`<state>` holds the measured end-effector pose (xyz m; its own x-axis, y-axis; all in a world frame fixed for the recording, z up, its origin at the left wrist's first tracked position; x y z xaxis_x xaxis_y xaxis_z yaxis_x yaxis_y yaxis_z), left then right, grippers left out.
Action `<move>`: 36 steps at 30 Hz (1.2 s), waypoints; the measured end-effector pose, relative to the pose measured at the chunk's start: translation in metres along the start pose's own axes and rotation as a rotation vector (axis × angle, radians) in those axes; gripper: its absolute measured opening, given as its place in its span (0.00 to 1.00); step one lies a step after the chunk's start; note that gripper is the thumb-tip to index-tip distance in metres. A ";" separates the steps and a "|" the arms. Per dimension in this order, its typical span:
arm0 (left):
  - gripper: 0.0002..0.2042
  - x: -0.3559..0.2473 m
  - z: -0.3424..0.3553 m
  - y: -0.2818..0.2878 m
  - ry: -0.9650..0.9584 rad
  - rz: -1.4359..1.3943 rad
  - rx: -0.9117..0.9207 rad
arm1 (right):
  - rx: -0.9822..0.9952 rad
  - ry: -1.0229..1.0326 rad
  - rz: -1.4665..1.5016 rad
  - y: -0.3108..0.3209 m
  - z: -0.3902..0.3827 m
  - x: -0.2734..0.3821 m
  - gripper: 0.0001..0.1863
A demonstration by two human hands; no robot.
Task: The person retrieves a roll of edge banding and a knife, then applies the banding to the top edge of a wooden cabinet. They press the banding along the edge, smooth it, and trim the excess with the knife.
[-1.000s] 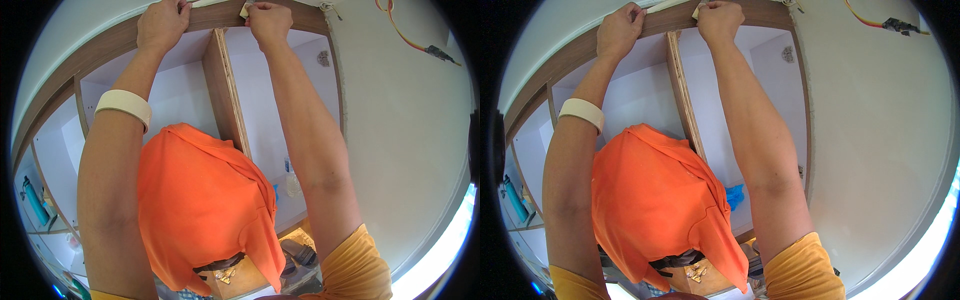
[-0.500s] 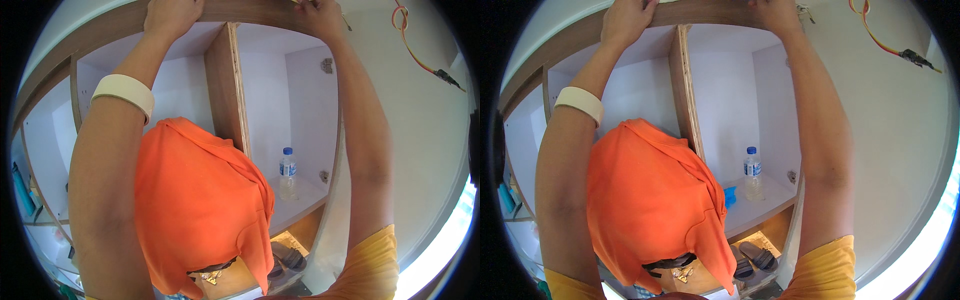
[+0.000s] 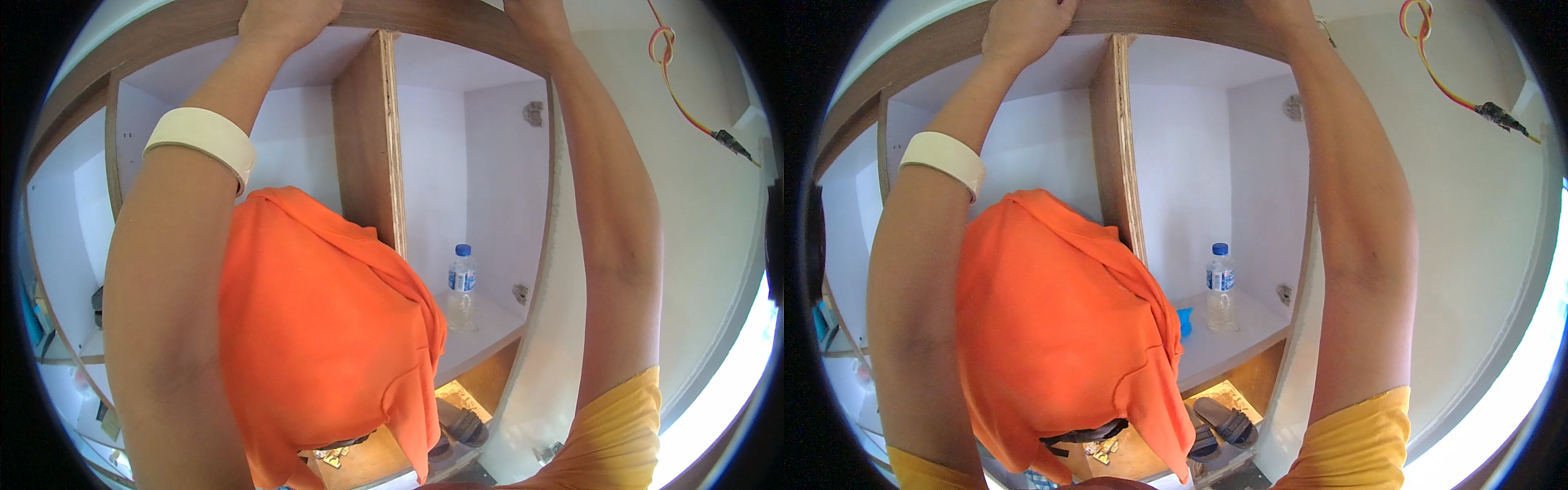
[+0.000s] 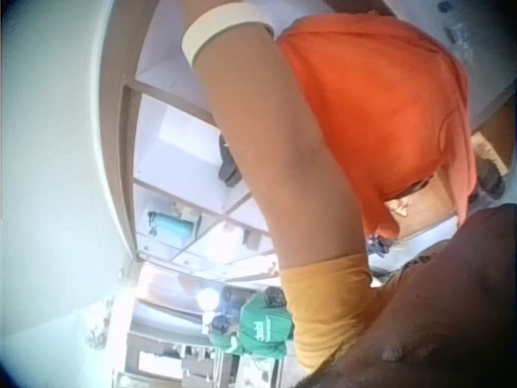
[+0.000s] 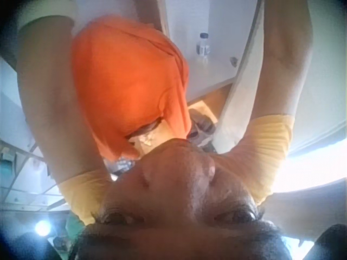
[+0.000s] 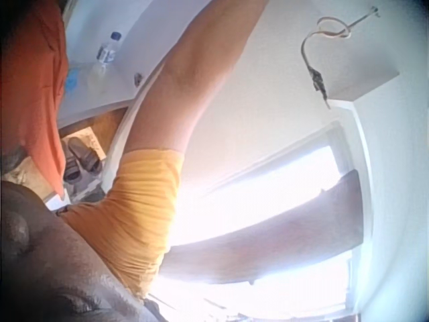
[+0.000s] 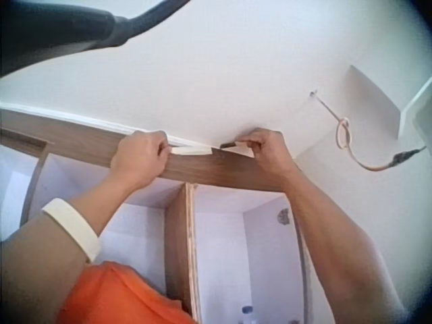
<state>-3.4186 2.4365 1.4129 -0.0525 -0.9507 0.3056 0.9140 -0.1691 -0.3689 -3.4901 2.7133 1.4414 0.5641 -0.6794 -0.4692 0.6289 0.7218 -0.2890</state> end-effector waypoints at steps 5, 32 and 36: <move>0.11 0.000 0.001 0.000 0.016 -0.009 0.021 | 0.006 0.021 -0.053 0.002 -0.004 -0.003 0.15; 0.10 -0.002 0.000 0.002 0.026 -0.038 0.022 | -0.009 -0.019 -0.253 0.013 -0.013 -0.016 0.11; 0.10 -0.004 -0.001 0.002 0.030 -0.040 0.018 | -0.047 -0.048 -0.178 0.016 -0.014 -0.014 0.11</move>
<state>-3.4171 2.4393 1.4103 -0.1011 -0.9508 0.2928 0.9181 -0.2025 -0.3407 -3.4951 2.7368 1.4320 0.4718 -0.8015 -0.3674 0.6959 0.5944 -0.4031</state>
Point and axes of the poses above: each hand's wrist, its own z-axis towards the middle knuckle, its own y-axis out of the back of the hand, x = y × z, the point moved 4 cm from there along z, towards the middle knuckle, and after that the axes turned 6 degrees about -x, right-handed, at the moved point
